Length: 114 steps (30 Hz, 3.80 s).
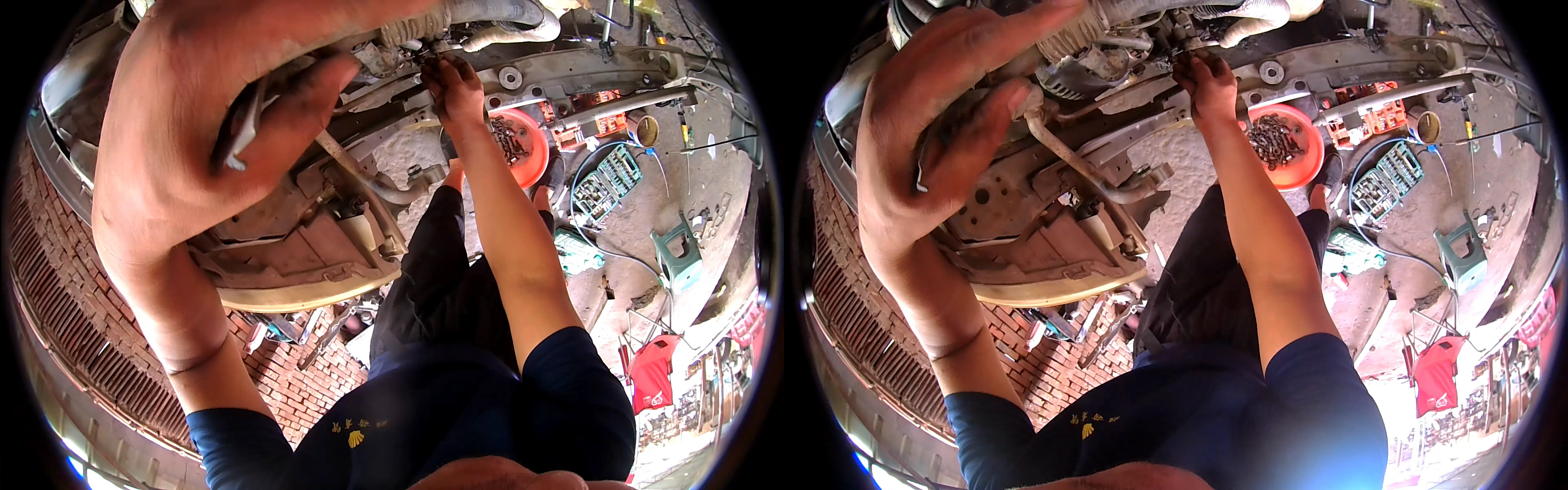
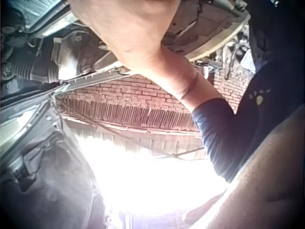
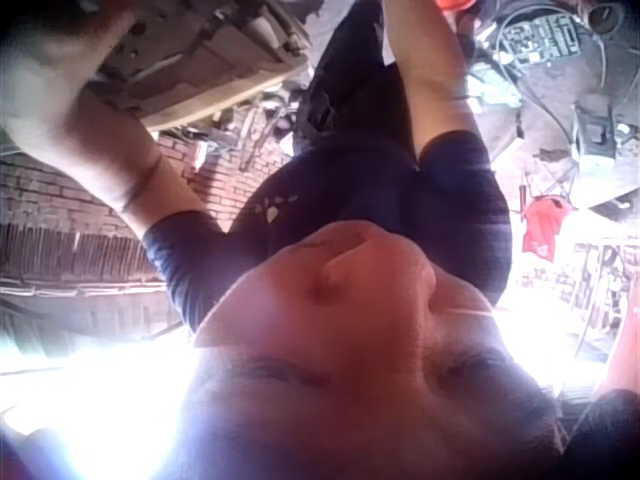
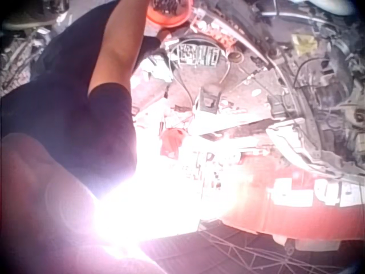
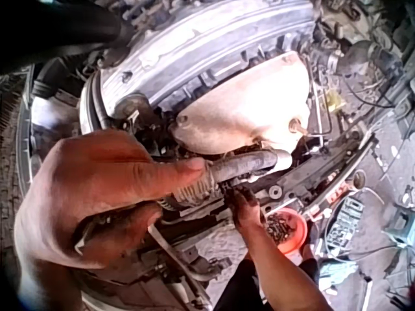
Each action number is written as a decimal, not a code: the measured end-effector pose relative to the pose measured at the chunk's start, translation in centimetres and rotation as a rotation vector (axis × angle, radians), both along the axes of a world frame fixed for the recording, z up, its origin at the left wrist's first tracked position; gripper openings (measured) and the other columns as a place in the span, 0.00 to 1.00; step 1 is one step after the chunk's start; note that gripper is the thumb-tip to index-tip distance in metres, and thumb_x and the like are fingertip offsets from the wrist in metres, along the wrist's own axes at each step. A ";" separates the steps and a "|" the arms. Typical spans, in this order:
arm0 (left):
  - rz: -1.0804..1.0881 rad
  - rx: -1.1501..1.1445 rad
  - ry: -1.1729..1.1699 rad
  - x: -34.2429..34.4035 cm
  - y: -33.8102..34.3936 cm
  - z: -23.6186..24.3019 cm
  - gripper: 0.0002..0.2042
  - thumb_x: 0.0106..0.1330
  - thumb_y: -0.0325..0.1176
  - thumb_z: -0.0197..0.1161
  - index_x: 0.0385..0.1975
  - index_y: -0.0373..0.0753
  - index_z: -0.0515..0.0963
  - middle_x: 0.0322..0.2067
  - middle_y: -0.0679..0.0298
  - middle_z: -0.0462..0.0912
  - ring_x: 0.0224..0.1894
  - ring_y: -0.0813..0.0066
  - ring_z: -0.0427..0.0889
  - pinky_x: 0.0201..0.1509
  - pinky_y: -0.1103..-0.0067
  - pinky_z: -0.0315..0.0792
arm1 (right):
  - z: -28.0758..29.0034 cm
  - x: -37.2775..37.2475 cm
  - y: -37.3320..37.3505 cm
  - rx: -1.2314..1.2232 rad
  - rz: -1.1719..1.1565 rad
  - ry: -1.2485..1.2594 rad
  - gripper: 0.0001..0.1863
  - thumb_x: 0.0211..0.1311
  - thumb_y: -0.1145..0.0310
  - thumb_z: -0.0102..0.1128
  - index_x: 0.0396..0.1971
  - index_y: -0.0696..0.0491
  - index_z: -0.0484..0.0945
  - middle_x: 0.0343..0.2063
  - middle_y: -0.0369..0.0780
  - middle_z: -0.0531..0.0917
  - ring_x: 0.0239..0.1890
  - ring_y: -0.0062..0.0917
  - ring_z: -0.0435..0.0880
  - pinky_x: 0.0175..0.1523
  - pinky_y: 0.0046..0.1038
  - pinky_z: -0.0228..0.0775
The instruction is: The person picks up a metal pipe assembly, carries it to a car with an exposed engine bay, and attaches it to the engine components by hand and using a screwdriver.
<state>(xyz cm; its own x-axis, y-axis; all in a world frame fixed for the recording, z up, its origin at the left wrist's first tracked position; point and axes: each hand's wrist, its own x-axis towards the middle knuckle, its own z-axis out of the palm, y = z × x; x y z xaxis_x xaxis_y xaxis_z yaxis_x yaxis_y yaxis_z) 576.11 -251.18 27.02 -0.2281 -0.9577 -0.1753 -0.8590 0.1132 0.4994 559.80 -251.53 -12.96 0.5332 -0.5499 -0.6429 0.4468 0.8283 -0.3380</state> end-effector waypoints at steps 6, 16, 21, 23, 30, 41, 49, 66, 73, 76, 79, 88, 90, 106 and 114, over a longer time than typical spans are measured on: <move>0.010 0.017 -0.066 -1.0 0.4 0.1 0.32 0.51 0.18 0.66 0.62 0.37 0.79 0.26 0.61 0.83 0.24 0.75 0.79 0.28 0.75 0.71 | 1.9 0.3 -0.4 -0.037 -0.008 0.175 0.13 0.65 0.78 0.63 0.47 0.67 0.76 0.40 0.46 0.85 0.38 0.34 0.89 0.44 0.33 0.88; -0.022 -0.017 -0.181 -3.8 0.3 1.7 0.26 0.56 0.18 0.66 0.59 0.37 0.82 0.37 0.57 0.86 0.33 0.63 0.83 0.35 0.71 0.77 | 1.2 0.7 -0.3 0.042 0.003 0.245 0.12 0.66 0.72 0.63 0.47 0.60 0.79 0.34 0.42 0.85 0.34 0.27 0.86 0.35 0.27 0.79; 0.077 0.070 -0.203 -4.4 1.0 2.0 0.29 0.53 0.17 0.67 0.59 0.40 0.82 0.34 0.58 0.83 0.32 0.65 0.82 0.34 0.73 0.77 | 2.3 0.9 -0.3 0.091 0.005 0.190 0.14 0.74 0.61 0.59 0.46 0.57 0.80 0.32 0.40 0.86 0.27 0.24 0.82 0.27 0.24 0.72; 0.078 0.065 -0.202 -4.4 0.9 1.7 0.30 0.52 0.16 0.67 0.60 0.41 0.82 0.33 0.58 0.82 0.31 0.66 0.81 0.33 0.73 0.76 | 2.3 0.8 -0.6 0.092 0.027 0.189 0.15 0.75 0.60 0.57 0.45 0.57 0.80 0.32 0.40 0.86 0.26 0.23 0.80 0.27 0.25 0.71; 0.032 0.034 -0.172 -3.6 0.7 0.9 0.30 0.51 0.17 0.67 0.60 0.40 0.82 0.33 0.58 0.81 0.31 0.67 0.81 0.33 0.73 0.76 | 2.5 1.1 -1.7 0.090 0.115 0.263 0.17 0.77 0.56 0.50 0.43 0.55 0.81 0.29 0.39 0.85 0.23 0.21 0.75 0.25 0.23 0.64; 0.054 0.096 -0.177 -3.9 0.9 1.6 0.29 0.53 0.19 0.64 0.60 0.36 0.81 0.38 0.54 0.83 0.33 0.63 0.82 0.36 0.72 0.77 | 2.7 0.7 -1.2 0.400 0.070 0.058 0.11 0.75 0.61 0.58 0.46 0.52 0.81 0.29 0.34 0.78 0.26 0.22 0.71 0.31 0.26 0.65; 0.031 0.149 -0.133 -3.4 0.6 1.7 0.30 0.53 0.18 0.64 0.61 0.36 0.80 0.39 0.53 0.83 0.35 0.64 0.82 0.38 0.73 0.77 | 0.1 1.3 -0.8 0.230 0.051 0.009 0.09 0.75 0.63 0.56 0.43 0.52 0.81 0.28 0.35 0.79 0.25 0.21 0.72 0.29 0.25 0.65; 0.029 0.121 -0.147 -3.7 0.5 1.6 0.30 0.53 0.17 0.63 0.61 0.37 0.81 0.36 0.55 0.82 0.32 0.66 0.82 0.34 0.74 0.76 | -1.9 -0.7 -1.2 -0.337 0.331 0.274 0.16 0.69 0.59 0.65 0.40 0.59 0.87 0.27 0.36 0.86 0.23 0.21 0.79 0.30 0.29 0.71; 0.018 0.119 -0.149 -3.6 0.5 1.4 0.29 0.53 0.17 0.63 0.60 0.36 0.81 0.38 0.55 0.83 0.34 0.65 0.82 0.36 0.74 0.76 | 0.1 -0.2 -1.0 -0.482 0.180 0.364 0.14 0.69 0.62 0.67 0.39 0.60 0.86 0.25 0.35 0.84 0.21 0.16 0.73 0.26 0.25 0.63; 0.098 0.164 -0.116 -3.4 0.6 1.3 0.29 0.52 0.17 0.63 0.60 0.34 0.81 0.39 0.55 0.84 0.35 0.65 0.82 0.37 0.74 0.76 | 0.7 -0.1 -1.1 -0.349 0.193 0.305 0.15 0.73 0.61 0.61 0.40 0.60 0.86 0.25 0.34 0.84 0.21 0.15 0.72 0.26 0.22 0.62; -0.028 0.064 -0.097 -3.3 0.5 1.0 0.29 0.52 0.18 0.63 0.59 0.35 0.81 0.39 0.55 0.84 0.35 0.66 0.82 0.36 0.74 0.76 | 1.5 -0.1 -1.3 -0.322 0.257 0.271 0.17 0.76 0.60 0.57 0.40 0.59 0.86 0.26 0.34 0.84 0.21 0.14 0.71 0.26 0.20 0.61; 0.201 0.160 -0.105 -4.2 0.7 1.4 0.29 0.53 0.15 0.63 0.60 0.36 0.82 0.36 0.56 0.82 0.32 0.70 0.81 0.34 0.77 0.75 | 1.2 -1.2 -2.2 -0.322 0.376 0.251 0.15 0.76 0.62 0.57 0.42 0.59 0.85 0.31 0.34 0.83 0.29 0.15 0.74 0.35 0.20 0.66; 0.170 0.139 -0.061 -3.8 0.6 1.1 0.29 0.53 0.14 0.63 0.59 0.37 0.82 0.36 0.56 0.82 0.33 0.71 0.81 0.33 0.77 0.75 | 1.2 -1.0 -2.0 -0.220 0.334 0.222 0.15 0.76 0.62 0.57 0.41 0.59 0.84 0.30 0.34 0.82 0.29 0.15 0.74 0.36 0.20 0.66; 0.104 0.109 -0.115 -3.4 0.9 1.1 0.29 0.52 0.18 0.66 0.60 0.36 0.81 0.37 0.55 0.85 0.33 0.66 0.82 0.34 0.74 0.77 | 1.2 -1.0 -1.4 -0.958 0.410 0.603 0.19 0.72 0.54 0.58 0.40 0.56 0.87 0.31 0.48 0.88 0.36 0.39 0.88 0.45 0.37 0.77; 0.155 0.141 -0.111 -3.7 1.0 1.5 0.28 0.54 0.18 0.64 0.59 0.37 0.82 0.37 0.55 0.84 0.32 0.66 0.82 0.33 0.75 0.77 | 1.2 -0.9 -0.5 -1.219 0.406 0.824 0.20 0.75 0.55 0.54 0.36 0.56 0.86 0.26 0.45 0.87 0.30 0.37 0.87 0.40 0.36 0.76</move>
